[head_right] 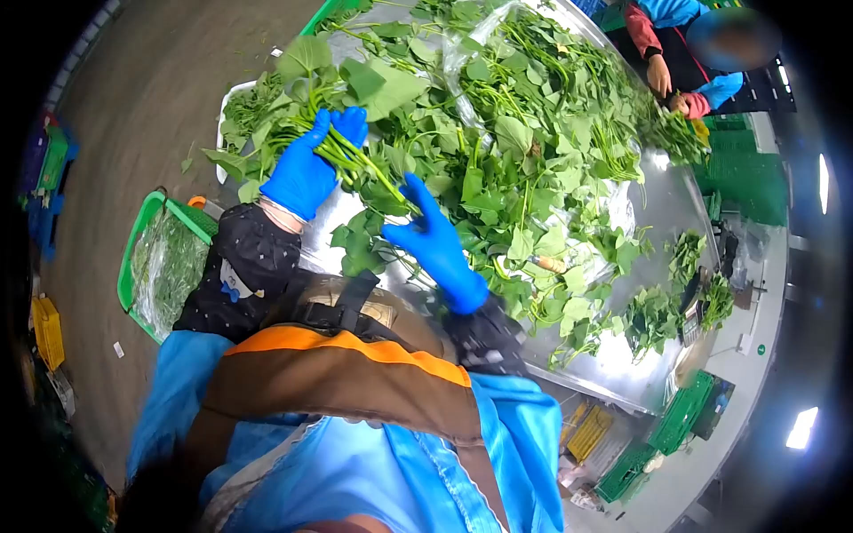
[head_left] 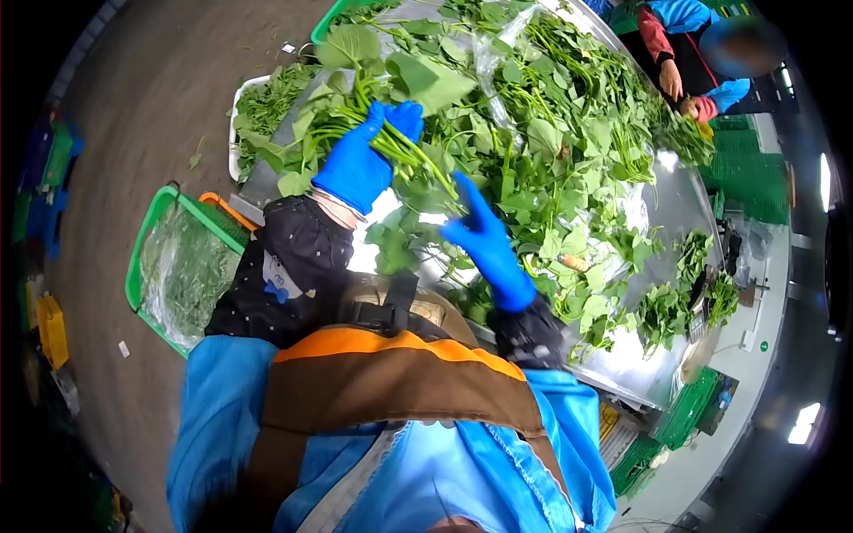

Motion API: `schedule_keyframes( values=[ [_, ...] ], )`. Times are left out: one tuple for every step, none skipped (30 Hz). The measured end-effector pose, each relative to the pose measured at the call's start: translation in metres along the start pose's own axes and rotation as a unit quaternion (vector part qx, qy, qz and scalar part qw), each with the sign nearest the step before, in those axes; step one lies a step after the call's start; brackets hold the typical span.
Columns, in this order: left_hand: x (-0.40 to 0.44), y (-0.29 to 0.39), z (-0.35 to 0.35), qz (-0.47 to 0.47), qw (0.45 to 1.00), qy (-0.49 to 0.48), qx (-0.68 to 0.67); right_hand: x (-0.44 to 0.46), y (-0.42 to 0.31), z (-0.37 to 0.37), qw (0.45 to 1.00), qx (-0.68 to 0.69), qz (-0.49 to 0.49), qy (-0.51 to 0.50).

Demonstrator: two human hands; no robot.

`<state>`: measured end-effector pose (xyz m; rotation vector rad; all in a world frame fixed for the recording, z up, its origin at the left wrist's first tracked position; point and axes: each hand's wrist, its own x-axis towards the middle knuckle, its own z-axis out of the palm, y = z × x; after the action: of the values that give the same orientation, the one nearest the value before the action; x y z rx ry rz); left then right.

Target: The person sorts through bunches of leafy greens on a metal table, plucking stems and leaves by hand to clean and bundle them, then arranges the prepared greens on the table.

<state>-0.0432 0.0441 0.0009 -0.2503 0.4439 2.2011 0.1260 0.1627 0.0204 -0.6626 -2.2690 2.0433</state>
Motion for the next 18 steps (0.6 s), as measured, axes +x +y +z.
schedule_keyframes(
  values=[
    [-0.001,-0.007,-0.003,-0.009,1.0,-0.02,0.009,0.013,0.001,0.014,0.992,0.126,0.03,-0.005],
    [-0.005,-0.01,0.003,-0.017,1.0,-0.012,0.005,0.022,-0.001,0.024,0.973,0.224,0.058,-0.022],
    [-0.004,-0.008,0.003,-0.012,1.0,-0.016,0.013,0.024,0.002,0.031,0.971,0.231,0.045,-0.036],
    [-0.004,-0.006,0.0,-0.007,1.0,-0.02,0.02,0.021,0.001,0.03,0.975,0.203,0.039,-0.082],
    [-0.004,-0.003,-0.002,-0.003,0.999,-0.024,0.025,0.016,-0.001,0.026,0.976,0.172,0.034,-0.127],
    [-0.006,0.003,-0.002,-0.002,1.0,-0.007,0.01,0.009,0.003,0.017,0.975,0.123,0.019,-0.182],
    [-0.01,0.011,0.003,0.033,0.999,0.007,0.018,-0.001,0.011,0.004,0.969,0.073,0.005,-0.236],
    [-0.007,0.021,-0.003,0.056,0.998,0.004,0.007,-0.01,0.017,-0.012,0.947,-0.082,0.122,-0.285],
    [-0.003,0.034,-0.013,0.078,0.997,0.002,-0.004,-0.019,0.03,-0.03,0.932,-0.193,0.045,-0.304],
    [-0.004,0.044,-0.021,0.081,0.996,-0.021,-0.017,-0.028,0.031,-0.048,0.909,-0.317,0.017,-0.269],
    [-0.015,0.047,-0.017,0.091,0.996,0.021,0.011,-0.036,0.019,-0.063,0.897,-0.409,-0.005,-0.168],
    [-0.026,0.048,-0.032,0.058,0.998,0.025,0.025,-0.037,0.043,-0.085,0.864,-0.499,-0.058,-0.04],
    [-0.036,0.046,-0.047,0.022,0.999,0.026,0.041,-0.033,0.024,-0.086,0.874,-0.485,-0.016,0.028],
    [-0.051,0.033,-0.054,0.009,0.994,0.07,0.083,-0.029,0.025,-0.087,0.919,-0.387,-0.013,0.079],
    [-0.07,0.019,-0.062,-0.006,0.985,0.114,0.126,-0.024,0.027,-0.085,0.951,-0.282,-0.009,0.13],
    [-0.084,0.004,-0.072,-0.032,0.975,0.144,0.165,-0.016,0.032,-0.077,0.965,-0.221,-0.016,0.143],
    [-0.095,-0.008,-0.078,-0.057,0.962,0.174,0.202,-0.006,0.037,-0.07,0.965,-0.228,-0.056,0.114],
    [-0.103,-0.015,-0.075,-0.079,0.953,0.188,0.226,0.005,0.044,-0.061,0.936,-0.323,-0.07,0.118]
  ],
)
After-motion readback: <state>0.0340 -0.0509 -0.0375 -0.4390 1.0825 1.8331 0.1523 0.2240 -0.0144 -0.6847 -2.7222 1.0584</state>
